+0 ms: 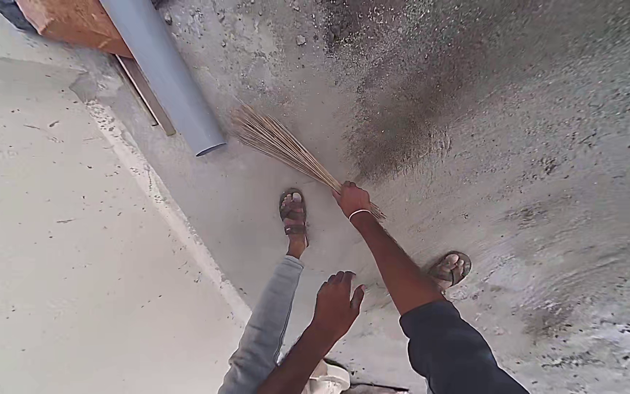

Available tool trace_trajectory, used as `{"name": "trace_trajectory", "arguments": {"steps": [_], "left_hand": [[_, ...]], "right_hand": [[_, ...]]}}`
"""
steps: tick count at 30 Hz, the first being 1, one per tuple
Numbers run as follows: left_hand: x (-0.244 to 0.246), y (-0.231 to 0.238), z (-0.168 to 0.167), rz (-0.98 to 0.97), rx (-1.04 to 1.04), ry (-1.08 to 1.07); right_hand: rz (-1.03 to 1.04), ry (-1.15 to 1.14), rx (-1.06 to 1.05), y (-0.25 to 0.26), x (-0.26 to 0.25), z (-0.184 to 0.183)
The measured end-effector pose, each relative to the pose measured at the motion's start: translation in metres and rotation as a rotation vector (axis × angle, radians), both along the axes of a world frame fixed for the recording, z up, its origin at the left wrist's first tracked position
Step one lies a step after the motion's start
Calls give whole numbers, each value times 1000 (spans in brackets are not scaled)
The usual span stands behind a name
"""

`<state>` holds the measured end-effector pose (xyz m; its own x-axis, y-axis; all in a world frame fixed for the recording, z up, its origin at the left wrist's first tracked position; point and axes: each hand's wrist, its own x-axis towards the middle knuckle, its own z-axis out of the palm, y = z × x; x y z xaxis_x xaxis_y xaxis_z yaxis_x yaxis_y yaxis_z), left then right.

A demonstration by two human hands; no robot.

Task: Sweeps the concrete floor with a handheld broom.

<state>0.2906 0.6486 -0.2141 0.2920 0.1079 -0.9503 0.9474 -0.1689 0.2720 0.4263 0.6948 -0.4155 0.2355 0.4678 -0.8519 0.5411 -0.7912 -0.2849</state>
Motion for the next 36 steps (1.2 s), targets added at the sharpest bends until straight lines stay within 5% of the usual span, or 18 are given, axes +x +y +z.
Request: {"name": "trace_trajectory", "arguments": {"steps": [8,12,15,19,22,24,26,30,36], "left_hand": [[13,27,0,38,-90,21],[14,26,4,27,-154,11],[15,29,6,58,-139,-14],[14,34,5,71,-148,-12],[12,38,4,78,-132,-1],[12,41,3,70,-125,13],[11,41,5,46,-146,33],[11,55,8,62,-151,51],[13,74,14,111,-235,28]], "right_hand": [[-513,-365,-341,-57,175,15],[-876,-539,-275,-118,238,36],[-1003,-544,-129,-116,226,67],[-808,-327,37,-53,117,89],[-395,-72,-29,30,37,66],[-63,38,-96,89,23,38],[36,32,-127,120,48,8],[-347,-239,-165,105,142,-17],[-926,-517,-226,18,203,19]]}}
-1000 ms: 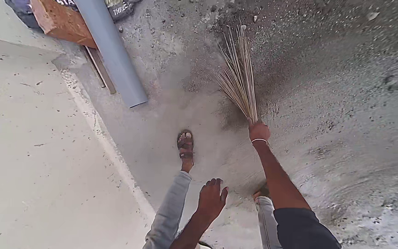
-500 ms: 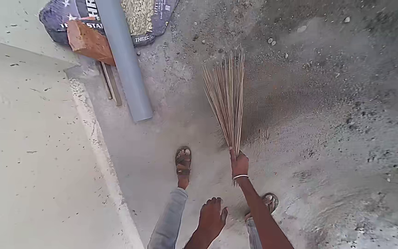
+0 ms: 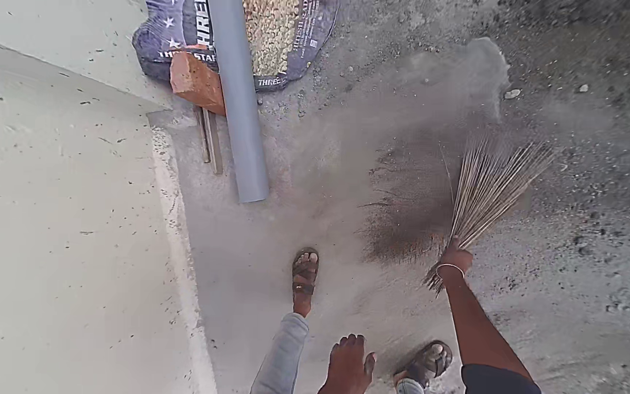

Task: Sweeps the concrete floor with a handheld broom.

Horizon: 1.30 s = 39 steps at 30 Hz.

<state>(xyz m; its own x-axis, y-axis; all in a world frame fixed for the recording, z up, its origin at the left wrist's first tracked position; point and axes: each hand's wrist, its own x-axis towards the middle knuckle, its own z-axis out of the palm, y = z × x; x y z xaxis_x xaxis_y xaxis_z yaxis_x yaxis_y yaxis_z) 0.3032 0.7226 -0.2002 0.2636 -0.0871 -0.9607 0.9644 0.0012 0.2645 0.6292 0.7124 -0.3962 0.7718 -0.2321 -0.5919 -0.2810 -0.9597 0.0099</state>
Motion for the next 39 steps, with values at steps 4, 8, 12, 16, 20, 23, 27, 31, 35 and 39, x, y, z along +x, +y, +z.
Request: {"name": "trace_trajectory", "arguments": {"steps": [4,8,12,16,20,23,27,31,35,39], "left_hand": [[-6,14,3,35,-5,-9],[-15,25,0,61,-17,-3],[-25,37,0,97,0,0],[-30,44,2,66,-3,-6],[-37,56,-7,34,-3,29],[-44,62,-12,67,1,26],[-49,66,-16,64,-20,40],[-58,67,-13,160,-1,3],[-73,90,0,289,76,-34],[-92,115,6,470,230,17]], "right_hand": [[-61,-112,114,11,-47,37],[308,101,294,69,-139,46],[756,427,297,184,-202,4],[804,448,325,275,-218,-45],[705,334,189,296,-157,-55],[457,181,116,248,-94,-48],[189,95,40,193,-33,12],[-207,-99,192,160,-21,54],[-279,-122,350,176,-65,93],[144,130,399,202,-159,84]]}}
